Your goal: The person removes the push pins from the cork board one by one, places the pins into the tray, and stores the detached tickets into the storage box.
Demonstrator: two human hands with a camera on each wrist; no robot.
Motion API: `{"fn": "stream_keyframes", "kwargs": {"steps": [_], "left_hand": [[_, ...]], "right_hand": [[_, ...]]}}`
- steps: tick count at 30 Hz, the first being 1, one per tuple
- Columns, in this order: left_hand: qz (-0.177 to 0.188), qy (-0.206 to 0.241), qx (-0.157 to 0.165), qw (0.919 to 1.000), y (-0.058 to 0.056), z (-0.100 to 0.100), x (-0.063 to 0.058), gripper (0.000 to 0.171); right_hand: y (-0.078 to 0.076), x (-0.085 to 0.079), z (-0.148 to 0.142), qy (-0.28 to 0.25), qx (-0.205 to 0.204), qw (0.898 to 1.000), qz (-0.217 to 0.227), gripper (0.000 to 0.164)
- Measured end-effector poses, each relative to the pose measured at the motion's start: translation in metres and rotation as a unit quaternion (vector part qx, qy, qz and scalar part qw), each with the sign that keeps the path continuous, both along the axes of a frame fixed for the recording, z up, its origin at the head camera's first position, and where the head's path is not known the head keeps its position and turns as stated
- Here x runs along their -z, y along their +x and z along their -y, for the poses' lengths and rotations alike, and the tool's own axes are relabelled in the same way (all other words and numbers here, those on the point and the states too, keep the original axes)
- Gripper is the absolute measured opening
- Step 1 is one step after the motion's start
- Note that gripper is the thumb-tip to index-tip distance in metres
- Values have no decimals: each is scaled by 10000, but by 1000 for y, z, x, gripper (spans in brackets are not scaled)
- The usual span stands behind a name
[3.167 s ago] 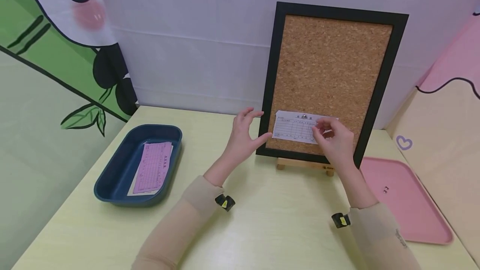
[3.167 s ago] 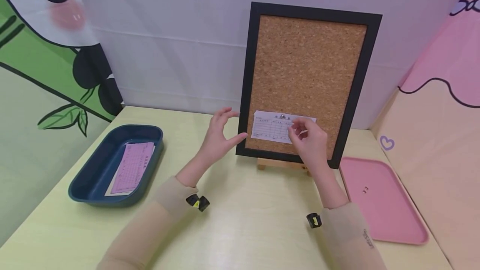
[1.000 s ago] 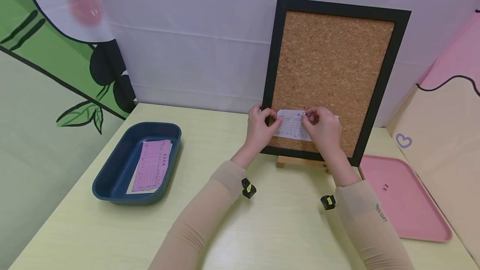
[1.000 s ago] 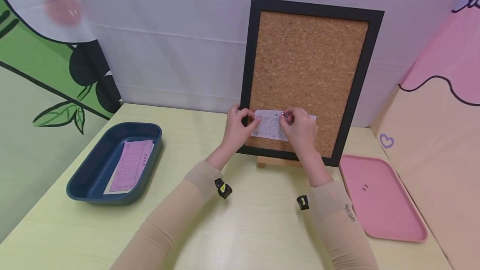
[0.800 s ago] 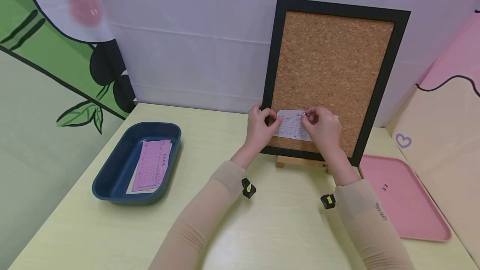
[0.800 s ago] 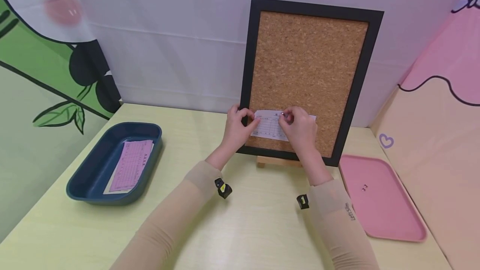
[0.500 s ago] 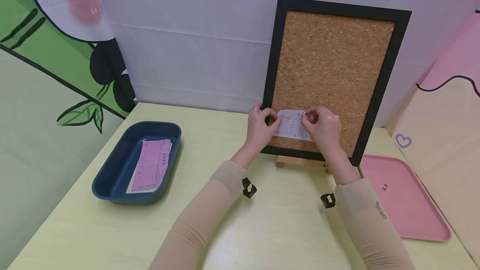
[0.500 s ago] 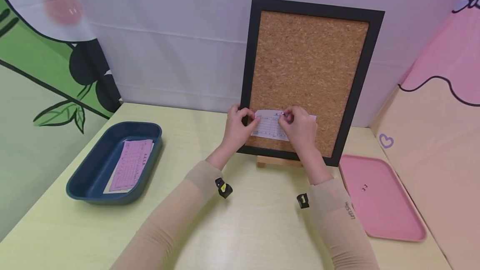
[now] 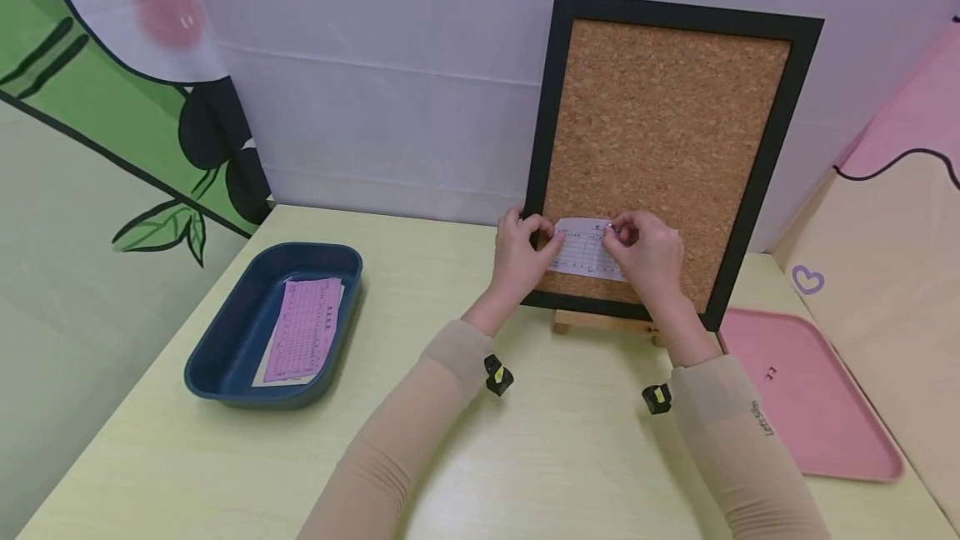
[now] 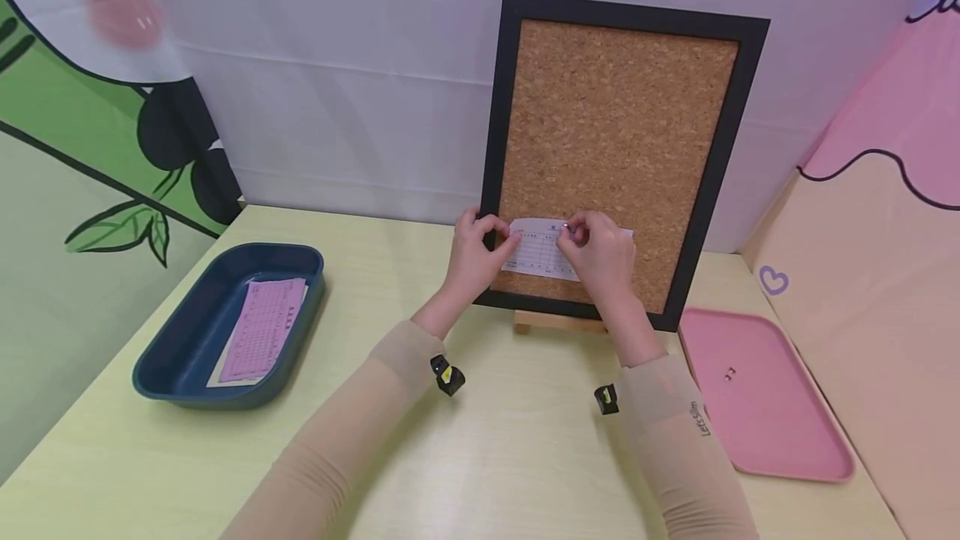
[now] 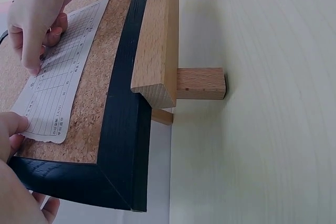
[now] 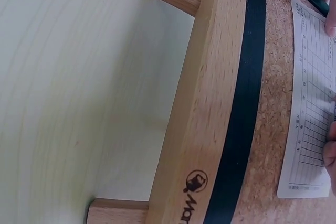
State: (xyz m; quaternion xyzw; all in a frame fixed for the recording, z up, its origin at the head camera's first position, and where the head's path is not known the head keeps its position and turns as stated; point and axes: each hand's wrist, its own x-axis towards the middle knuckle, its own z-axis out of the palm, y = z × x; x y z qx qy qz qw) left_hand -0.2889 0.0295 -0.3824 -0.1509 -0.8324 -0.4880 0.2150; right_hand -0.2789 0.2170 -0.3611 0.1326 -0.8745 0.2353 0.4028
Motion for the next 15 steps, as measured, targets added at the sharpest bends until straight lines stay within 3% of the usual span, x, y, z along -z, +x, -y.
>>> {"fn": "stream_keyframes", "kwargs": {"steps": [15], "left_hand": [[103,32,10,9999,1,0,-1,13]], "right_hand": [[1,1,-1,-50,-126,9999,-49,13]]}}
